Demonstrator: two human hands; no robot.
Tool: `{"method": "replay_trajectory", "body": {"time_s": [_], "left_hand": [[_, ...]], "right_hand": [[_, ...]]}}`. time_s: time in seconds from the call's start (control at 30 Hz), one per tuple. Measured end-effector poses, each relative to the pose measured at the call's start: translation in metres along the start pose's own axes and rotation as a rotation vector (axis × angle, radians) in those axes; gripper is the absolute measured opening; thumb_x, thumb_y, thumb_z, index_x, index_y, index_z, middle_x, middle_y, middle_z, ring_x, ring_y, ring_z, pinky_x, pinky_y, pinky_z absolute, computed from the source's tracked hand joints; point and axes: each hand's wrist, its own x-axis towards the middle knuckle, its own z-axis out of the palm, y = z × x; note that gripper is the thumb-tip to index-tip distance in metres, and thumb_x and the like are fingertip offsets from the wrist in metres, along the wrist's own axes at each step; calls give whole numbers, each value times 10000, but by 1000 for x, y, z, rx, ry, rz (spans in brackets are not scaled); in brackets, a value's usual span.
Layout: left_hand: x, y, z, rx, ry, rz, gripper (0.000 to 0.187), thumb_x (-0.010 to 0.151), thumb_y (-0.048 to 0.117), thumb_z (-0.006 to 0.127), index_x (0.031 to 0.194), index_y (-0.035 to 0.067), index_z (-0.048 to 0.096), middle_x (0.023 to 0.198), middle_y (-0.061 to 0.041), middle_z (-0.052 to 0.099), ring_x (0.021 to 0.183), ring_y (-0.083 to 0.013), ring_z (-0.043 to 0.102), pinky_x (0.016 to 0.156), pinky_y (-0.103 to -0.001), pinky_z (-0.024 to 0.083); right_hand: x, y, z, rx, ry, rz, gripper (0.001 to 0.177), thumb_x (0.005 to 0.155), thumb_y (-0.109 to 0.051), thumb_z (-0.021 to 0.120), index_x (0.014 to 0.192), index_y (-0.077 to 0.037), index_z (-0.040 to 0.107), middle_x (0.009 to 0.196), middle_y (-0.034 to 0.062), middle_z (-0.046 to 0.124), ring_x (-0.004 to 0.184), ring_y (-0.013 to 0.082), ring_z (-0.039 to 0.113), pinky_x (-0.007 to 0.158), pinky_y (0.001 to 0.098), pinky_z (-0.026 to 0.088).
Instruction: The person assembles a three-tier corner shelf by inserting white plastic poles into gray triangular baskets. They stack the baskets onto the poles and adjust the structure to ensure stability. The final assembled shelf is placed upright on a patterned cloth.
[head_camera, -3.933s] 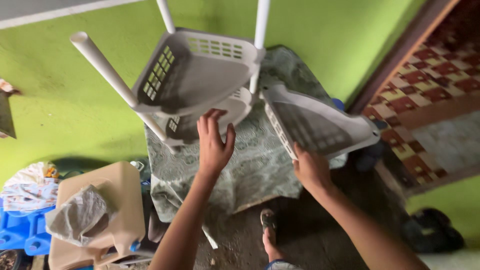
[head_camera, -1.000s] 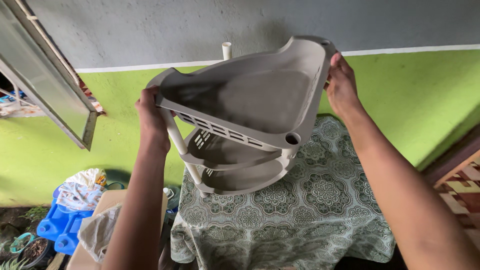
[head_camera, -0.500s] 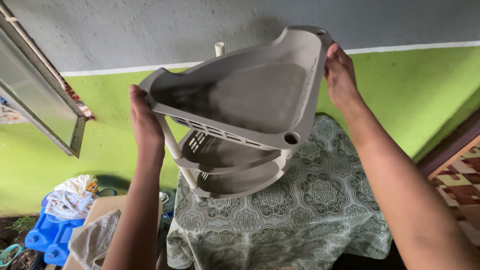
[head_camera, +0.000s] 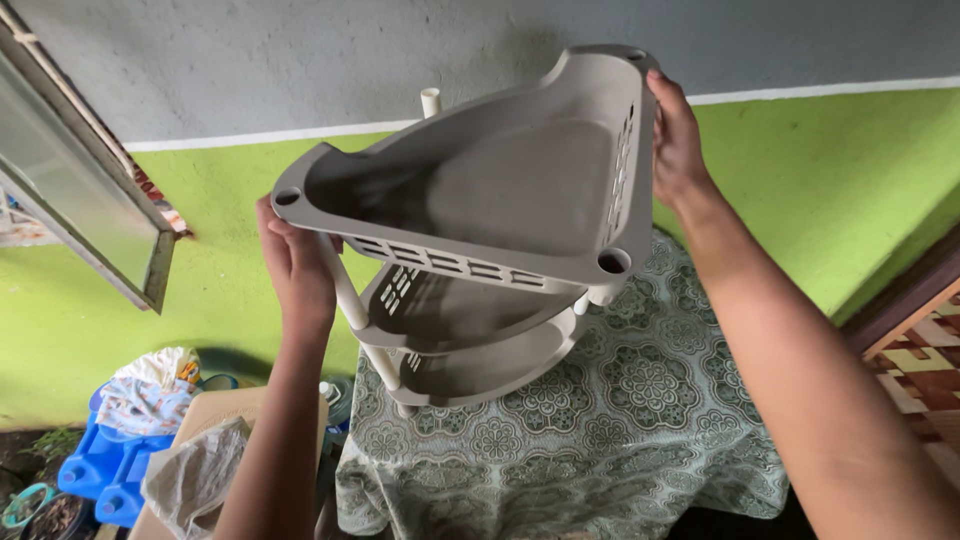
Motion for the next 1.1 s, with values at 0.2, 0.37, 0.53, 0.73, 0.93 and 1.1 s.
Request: {"method": "replay_trajectory", "body": {"time_s": [0.2, 0.37, 0.53, 0.73, 0.93, 1.1], "left_hand": [[7, -1, 18, -52, 112, -44, 274, 1151, 289, 504, 1319, 86, 429, 866, -5, 480, 629, -78, 438, 549, -242, 372], [23, -4, 7, 615, 104, 366, 211, 1182, 93, 498, 1370, 3, 462, 1164, -199, 549, 1044, -312, 545, 905, -432, 485], [60, 25, 8, 759, 156, 292, 424, 1158, 106, 504, 1542, 15, 349, 1303, -161, 582, 1143, -259, 548, 1029, -394, 445], [59, 62, 76, -226, -31, -126, 613, 1162, 370, 458, 1615, -20, 319, 1596, -32, 412, 1476, -116, 410, 1229, -266, 312], [23, 77, 120, -250, 39, -380, 695, 903, 514, 706, 1302, 6, 450, 1275, -195, 559, 1175, -340, 644, 931, -454, 609], [112, 36, 67, -443, 116, -395, 498, 887, 470, 675, 1165, 100, 491, 1160, -121, 624, 997, -306, 735, 730, -418, 690]], "right_hand": [[2, -22, 25, -289, 396, 133, 520, 890, -407, 617, 1324, -128, 547, 1208, 71, 640, 1138, 207, 634, 975, 413, 540], [7, -26, 40, -460, 461, 34, 579, 963, -455, 591, 1429, -135, 466, 1326, 92, 567, 1281, 255, 557, 1091, 462, 446], [23, -40, 49, -199, 459, -34, 490, 900, -334, 627, 1310, -100, 496, 1238, 117, 563, 1178, 284, 604, 1002, 471, 537], [48, -46, 59, 137, 709, -304, 420, 827, -195, 660, 1184, -39, 504, 1114, 113, 541, 1021, 277, 610, 861, 459, 586], [33, -48, 101, -77, 722, -690, 487, 843, -146, 673, 1293, -138, 486, 1116, 71, 502, 1042, 223, 494, 968, 404, 433], [-6, -53, 120, -117, 309, -672, 352, 1007, -295, 604, 1260, -71, 507, 1156, 75, 515, 1153, 201, 518, 1070, 343, 395]]}}
